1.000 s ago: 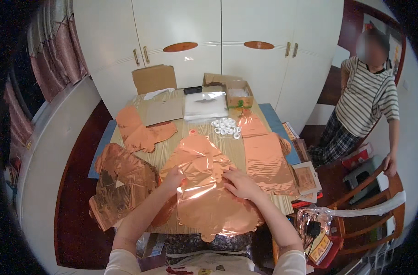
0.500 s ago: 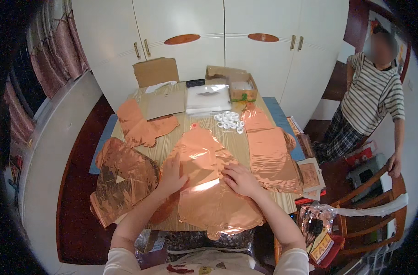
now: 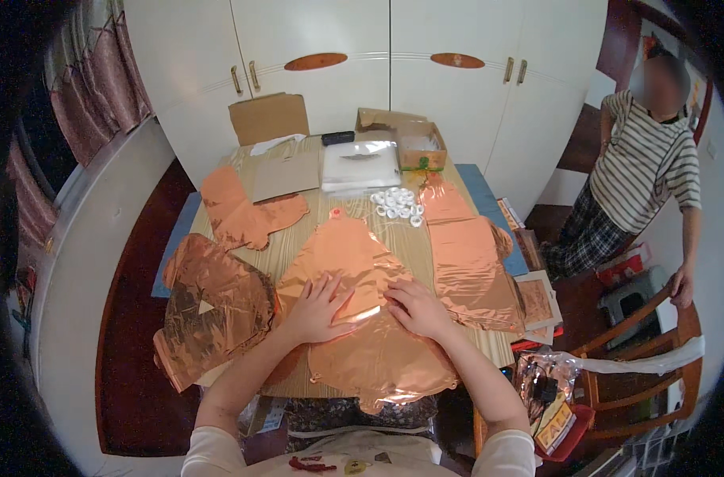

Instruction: Manually packing rose gold foil balloons into plastic sleeves with cardboard inserts.

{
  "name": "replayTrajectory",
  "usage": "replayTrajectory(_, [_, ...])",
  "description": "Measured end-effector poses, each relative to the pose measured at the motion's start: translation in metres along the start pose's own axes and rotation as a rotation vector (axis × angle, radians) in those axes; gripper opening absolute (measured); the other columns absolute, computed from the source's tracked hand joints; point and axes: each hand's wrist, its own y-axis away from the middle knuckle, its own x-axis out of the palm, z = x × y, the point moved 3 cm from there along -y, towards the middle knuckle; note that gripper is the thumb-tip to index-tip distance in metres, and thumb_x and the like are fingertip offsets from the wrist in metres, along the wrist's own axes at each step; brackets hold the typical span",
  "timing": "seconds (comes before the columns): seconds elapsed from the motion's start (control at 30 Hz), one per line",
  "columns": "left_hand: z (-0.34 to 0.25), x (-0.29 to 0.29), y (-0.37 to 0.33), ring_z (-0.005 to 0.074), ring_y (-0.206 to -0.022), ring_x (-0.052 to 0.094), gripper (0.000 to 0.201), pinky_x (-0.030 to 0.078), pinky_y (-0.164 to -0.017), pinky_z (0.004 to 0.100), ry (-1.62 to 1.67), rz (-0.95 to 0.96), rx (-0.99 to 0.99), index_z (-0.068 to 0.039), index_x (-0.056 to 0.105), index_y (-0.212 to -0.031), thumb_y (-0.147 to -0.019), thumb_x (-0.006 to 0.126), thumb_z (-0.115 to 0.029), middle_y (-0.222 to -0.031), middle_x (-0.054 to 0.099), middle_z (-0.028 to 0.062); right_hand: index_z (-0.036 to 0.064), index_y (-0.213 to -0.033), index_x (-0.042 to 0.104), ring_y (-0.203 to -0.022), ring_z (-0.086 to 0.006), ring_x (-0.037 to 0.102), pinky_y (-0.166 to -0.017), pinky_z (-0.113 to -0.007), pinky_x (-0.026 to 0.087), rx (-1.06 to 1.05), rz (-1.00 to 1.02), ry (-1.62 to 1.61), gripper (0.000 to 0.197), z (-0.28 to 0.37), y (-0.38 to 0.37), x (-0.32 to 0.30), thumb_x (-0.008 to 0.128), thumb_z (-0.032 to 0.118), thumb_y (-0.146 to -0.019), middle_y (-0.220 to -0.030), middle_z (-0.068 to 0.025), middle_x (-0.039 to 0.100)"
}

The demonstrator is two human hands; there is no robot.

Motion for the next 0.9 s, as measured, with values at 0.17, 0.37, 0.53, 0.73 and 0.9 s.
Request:
replayTrajectory(0.17, [0.001, 0.003, 0.003, 0.0451, -0.138, 0.029, 0.082, 0.023, -0.108, 0.0638, -0.007, -0.017, -0.001, -0.014, 0.044, -0.142, -0.082, 0.054, -0.068, -0.152, 0.027, 0.0235, 0.0062, -0.113, 0.064, -0.119, -0.0320, 0.054, -0.106, -0.045, 0.038, 0.004, -0.011, 0.013, 0.030, 0.002, 0.000, -0.001, 0.062, 0.023, -0.088, -0.122, -0.0135, 0.060])
replayTrajectory(0.37, [0.000, 0.003, 0.005, 0.0423, -0.137, 0.032, 0.084, 0.024, -0.108, 0.0637, -0.021, -0.040, 0.005, -0.015, 0.044, -0.143, -0.081, 0.052, -0.071, -0.150, 0.033, 0.0207, 0.0059, -0.112, 0.064, -0.117, -0.0323, 0.054, -0.104, -0.044, 0.039, 0.000, -0.004, 0.029, 0.029, 0.003, -0.001, 0.000, 0.062, 0.021, -0.088, -0.120, -0.0137, 0.060])
replayTrajectory(0.53, [0.002, 0.004, 0.006, 0.0400, -0.137, 0.034, 0.083, 0.025, -0.107, 0.0624, -0.027, -0.081, 0.021, -0.016, 0.046, -0.141, -0.081, 0.053, -0.071, -0.149, 0.037, 0.0198, 0.0056, -0.112, 0.065, -0.115, -0.0325, 0.054, -0.100, -0.043, 0.041, -0.022, -0.002, 0.005, 0.029, 0.002, -0.002, -0.001, 0.062, 0.021, -0.088, -0.120, -0.0139, 0.060])
replayTrajectory(0.73, [0.005, 0.000, 0.007, 0.0403, -0.137, 0.034, 0.084, 0.025, -0.109, 0.0599, -0.023, -0.065, 0.034, -0.015, 0.044, -0.143, -0.081, 0.052, -0.071, -0.148, 0.037, 0.0214, 0.0053, -0.109, 0.065, -0.109, -0.0331, 0.056, -0.097, -0.041, 0.043, -0.025, 0.036, 0.009, 0.029, 0.000, -0.008, -0.003, 0.064, 0.022, -0.086, -0.116, -0.0132, 0.061])
replayTrajectory(0.9, [0.005, 0.003, 0.009, 0.0407, -0.138, 0.033, 0.085, 0.023, -0.110, 0.0603, -0.028, -0.063, 0.025, -0.016, 0.043, -0.144, -0.081, 0.050, -0.073, -0.149, 0.036, 0.0206, 0.0058, -0.103, 0.065, -0.103, -0.0343, 0.058, -0.093, -0.040, 0.045, 0.265, 0.055, 0.151, 0.034, -0.020, -0.043, -0.009, 0.070, 0.031, -0.081, -0.104, -0.0132, 0.061])
